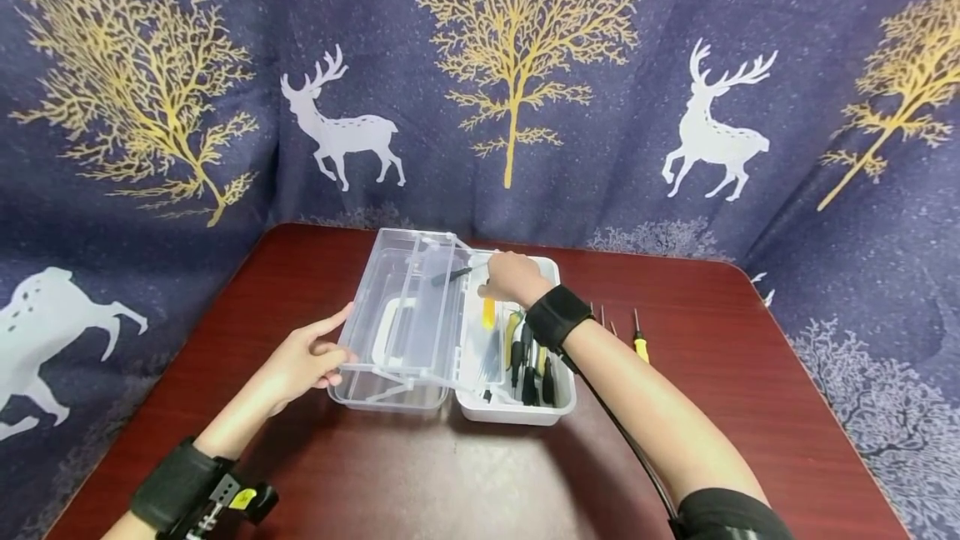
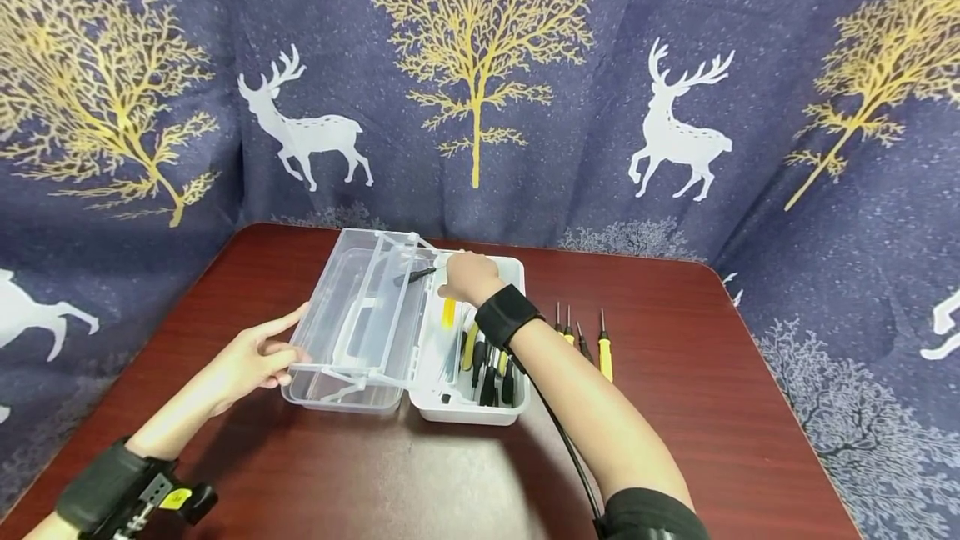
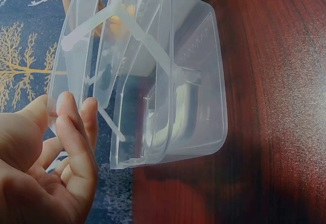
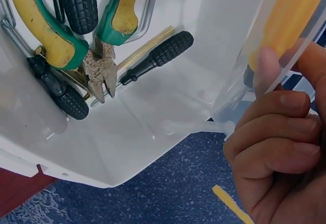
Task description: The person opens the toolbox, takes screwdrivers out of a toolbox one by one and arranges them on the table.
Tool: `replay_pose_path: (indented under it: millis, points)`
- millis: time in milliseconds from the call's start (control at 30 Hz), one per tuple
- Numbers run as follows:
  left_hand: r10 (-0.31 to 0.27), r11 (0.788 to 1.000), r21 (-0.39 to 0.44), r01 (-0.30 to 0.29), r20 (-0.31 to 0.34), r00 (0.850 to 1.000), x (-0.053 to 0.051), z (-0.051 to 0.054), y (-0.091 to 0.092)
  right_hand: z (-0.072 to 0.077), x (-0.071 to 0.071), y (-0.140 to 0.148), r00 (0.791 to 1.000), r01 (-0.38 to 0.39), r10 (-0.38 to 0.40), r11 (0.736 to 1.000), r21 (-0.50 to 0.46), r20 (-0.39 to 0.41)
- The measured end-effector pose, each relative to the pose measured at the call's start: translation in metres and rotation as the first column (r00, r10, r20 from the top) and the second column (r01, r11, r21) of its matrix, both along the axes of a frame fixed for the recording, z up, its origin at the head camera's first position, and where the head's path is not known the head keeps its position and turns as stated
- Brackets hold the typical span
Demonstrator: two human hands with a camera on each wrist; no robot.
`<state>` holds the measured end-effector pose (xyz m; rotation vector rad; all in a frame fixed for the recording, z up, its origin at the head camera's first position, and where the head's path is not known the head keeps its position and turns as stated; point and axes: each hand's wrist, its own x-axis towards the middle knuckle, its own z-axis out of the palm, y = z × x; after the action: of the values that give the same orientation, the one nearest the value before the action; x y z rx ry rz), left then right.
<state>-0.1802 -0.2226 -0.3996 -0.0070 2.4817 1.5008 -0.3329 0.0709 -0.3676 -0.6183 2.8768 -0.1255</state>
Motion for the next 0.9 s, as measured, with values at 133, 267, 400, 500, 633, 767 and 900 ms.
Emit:
replay_pose_path:
  millis: [133,267,400,500,633,767,900]
  points:
    - [-0.002,1.0,0.0,0.002,0.003,1.0,0.0004,-0.0008,0.0,-0.0028,-0.001,-0.0001,1.0,0.012,-0.012,1.0,0.015,-0.004]
    - [-0.005,1.0,-0.005,0.005,0.003,1.0,0.0005,0.0005,0.0001,-0.0042,-0.0019,-0.0001,1.0,0.026,-0.026,0.999,0.019,-0.011]
    - [-0.008,1.0,0.001,0.008,-0.001,1.0,0.0011,0.0018,0.0007,-0.0041,-0.0012,-0.0003,0.999,0.041,-0.041,0.999,0.01,-0.012]
    - [-0.008,1.0,0.008,0.008,-0.01,1.0,0.0005,0.0022,0.0004,-0.0034,-0.001,-0.0016,0.998,0.055,-0.055,0.998,0.013,-0.02]
    - [-0.004,1.0,0.012,0.004,-0.015,1.0,-0.0001,0.003,-0.0005,-0.0015,0.0006,-0.0033,0.997,0.067,-0.066,0.998,0.005,-0.044]
    - [-0.003,1.0,0.014,0.004,-0.019,1.0,-0.0005,0.0033,-0.0001,-0.0014,0.0032,-0.0016,0.995,0.075,-0.077,0.996,-0.045,-0.056]
    - [-0.004,1.0,0.022,0.005,-0.016,1.0,0.0011,0.0023,0.0006,-0.004,0.0059,0.0024,0.995,0.088,-0.092,0.991,-0.099,-0.043]
